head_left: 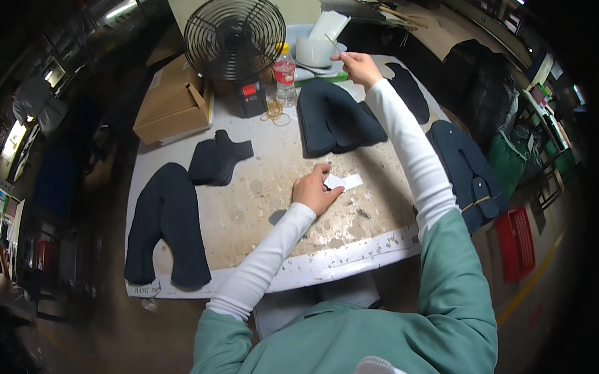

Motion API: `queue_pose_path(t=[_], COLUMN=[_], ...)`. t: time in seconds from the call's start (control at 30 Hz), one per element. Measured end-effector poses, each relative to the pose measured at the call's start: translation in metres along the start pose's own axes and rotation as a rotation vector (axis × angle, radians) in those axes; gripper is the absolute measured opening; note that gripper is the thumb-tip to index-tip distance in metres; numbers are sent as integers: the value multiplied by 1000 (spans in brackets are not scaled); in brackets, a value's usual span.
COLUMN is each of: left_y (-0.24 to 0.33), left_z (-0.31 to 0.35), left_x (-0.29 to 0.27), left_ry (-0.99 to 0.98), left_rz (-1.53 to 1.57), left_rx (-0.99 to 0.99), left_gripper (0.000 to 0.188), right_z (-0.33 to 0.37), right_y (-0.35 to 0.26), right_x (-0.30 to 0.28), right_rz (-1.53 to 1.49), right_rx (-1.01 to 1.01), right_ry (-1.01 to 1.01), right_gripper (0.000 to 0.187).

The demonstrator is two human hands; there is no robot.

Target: The person assembles black leather shoe parts on a workbench. They repeatedly pick up a smaller leather piece, align it with a larger perforated piece, press the edges together, and place the assembled unit on a growing stack. The person also briefly handles a white plastic container and a small white paper item.

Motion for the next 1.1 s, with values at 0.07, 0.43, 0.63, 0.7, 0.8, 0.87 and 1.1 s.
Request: queue_pose_path(t=[0.07,0.43,0.63,0.7,0.8,0.87,1.1], left_y=[1,-7,-8,-5,-9,-12,-25], left_z=[1,-5,-6,-6,-6,-5,-3], left_x=[1,-6,-6,-7,-5,-8,-21], left_ry=[18,12,-13,7,5,57,225], left_rz=[-12,97,82,67,54,143,289], left_rx=[35,14,-25,2,-22,-13,-3], left_gripper=[43,29,29,28,28,33,20], right_z=[-45,-156,-142,-127,-92,-57,163], right_y=[4,26,30,16,0,6,63], right_x=[-18,-47,-66,-71,-64,-30,87], right_rz=[231,133,-160,-174,-59,259,920], right_rx=[136,128,69,5,-38,27,-56], right_ry=[48,215,269,233,142,-140,-1073], right_gripper=[25,25,24,22,21,17,29])
Point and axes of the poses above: each hand's wrist, its own z-axis away from the middle knuckle, its own x-axis out of the palm, y = z × x, the point moved 10 cm from there along -z, towards the middle knuckle, and after that the axes turned 10 degrees about -y, right-handed, at the moved point
